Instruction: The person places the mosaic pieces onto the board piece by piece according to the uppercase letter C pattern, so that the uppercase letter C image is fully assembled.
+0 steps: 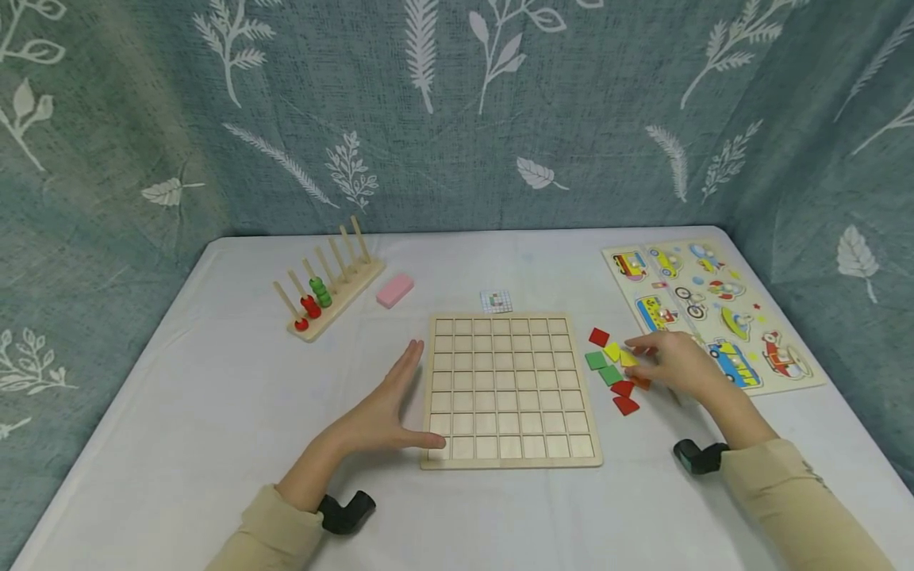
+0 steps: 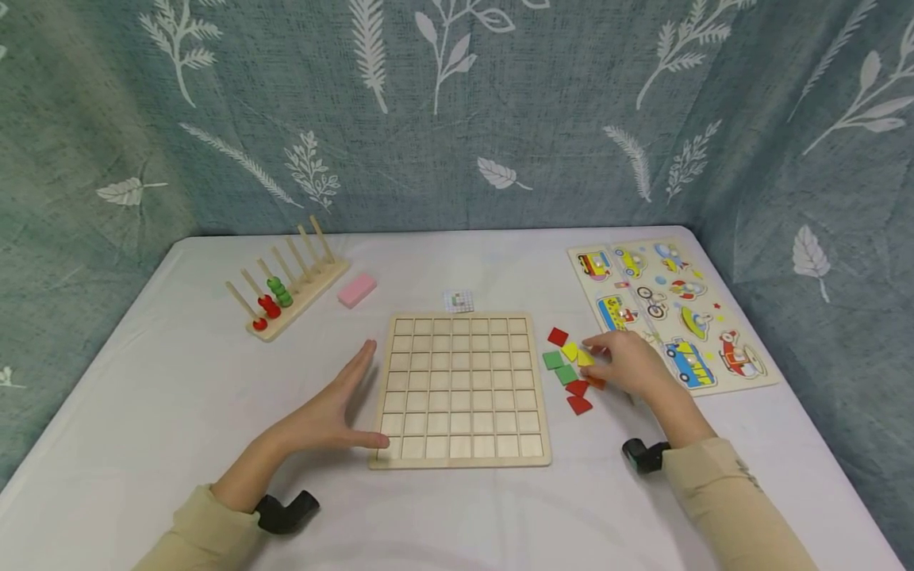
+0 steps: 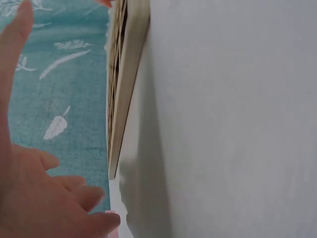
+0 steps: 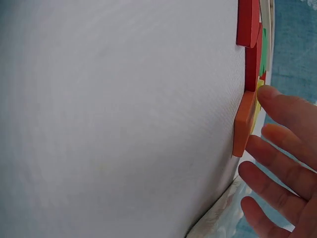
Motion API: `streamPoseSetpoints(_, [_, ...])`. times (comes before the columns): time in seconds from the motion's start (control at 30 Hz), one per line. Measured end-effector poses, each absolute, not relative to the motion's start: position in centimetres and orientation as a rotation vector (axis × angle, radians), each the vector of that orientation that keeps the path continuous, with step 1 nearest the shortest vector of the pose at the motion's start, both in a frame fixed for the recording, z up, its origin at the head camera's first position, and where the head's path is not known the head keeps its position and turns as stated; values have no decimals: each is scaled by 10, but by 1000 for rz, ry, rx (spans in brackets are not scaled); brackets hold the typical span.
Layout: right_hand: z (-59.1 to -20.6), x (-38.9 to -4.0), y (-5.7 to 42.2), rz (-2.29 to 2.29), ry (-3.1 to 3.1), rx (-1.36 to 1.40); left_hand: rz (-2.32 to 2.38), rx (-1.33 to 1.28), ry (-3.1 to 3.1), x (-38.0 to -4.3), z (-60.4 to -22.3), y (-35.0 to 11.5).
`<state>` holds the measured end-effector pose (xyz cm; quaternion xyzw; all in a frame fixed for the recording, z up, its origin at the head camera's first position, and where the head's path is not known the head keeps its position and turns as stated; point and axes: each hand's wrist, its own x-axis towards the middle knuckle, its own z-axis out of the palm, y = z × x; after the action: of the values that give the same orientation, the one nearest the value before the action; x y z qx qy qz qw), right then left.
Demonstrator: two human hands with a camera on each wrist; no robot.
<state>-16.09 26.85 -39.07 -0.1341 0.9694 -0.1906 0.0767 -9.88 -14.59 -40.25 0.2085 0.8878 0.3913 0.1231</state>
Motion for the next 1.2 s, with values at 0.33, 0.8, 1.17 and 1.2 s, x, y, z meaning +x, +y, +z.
streamPoseSetpoints(0.33, [-393,-163,267,-576,2893,-389,1164,553,2579,-98,-407,-141])
streamPoseSetpoints(0.8, [-393,-165,264,-593,2888,-266,1116,592,2553,-98,-412,-132])
streamPoseSetpoints(1.17, [-391,-165,262,-562,2896,-255,1066,621,2569,-98,-413,-129])
streamPoseSetpoints(1.2, [-391,-165,261,-563,2896,-255,1063,623,2570,-98,-413,-129])
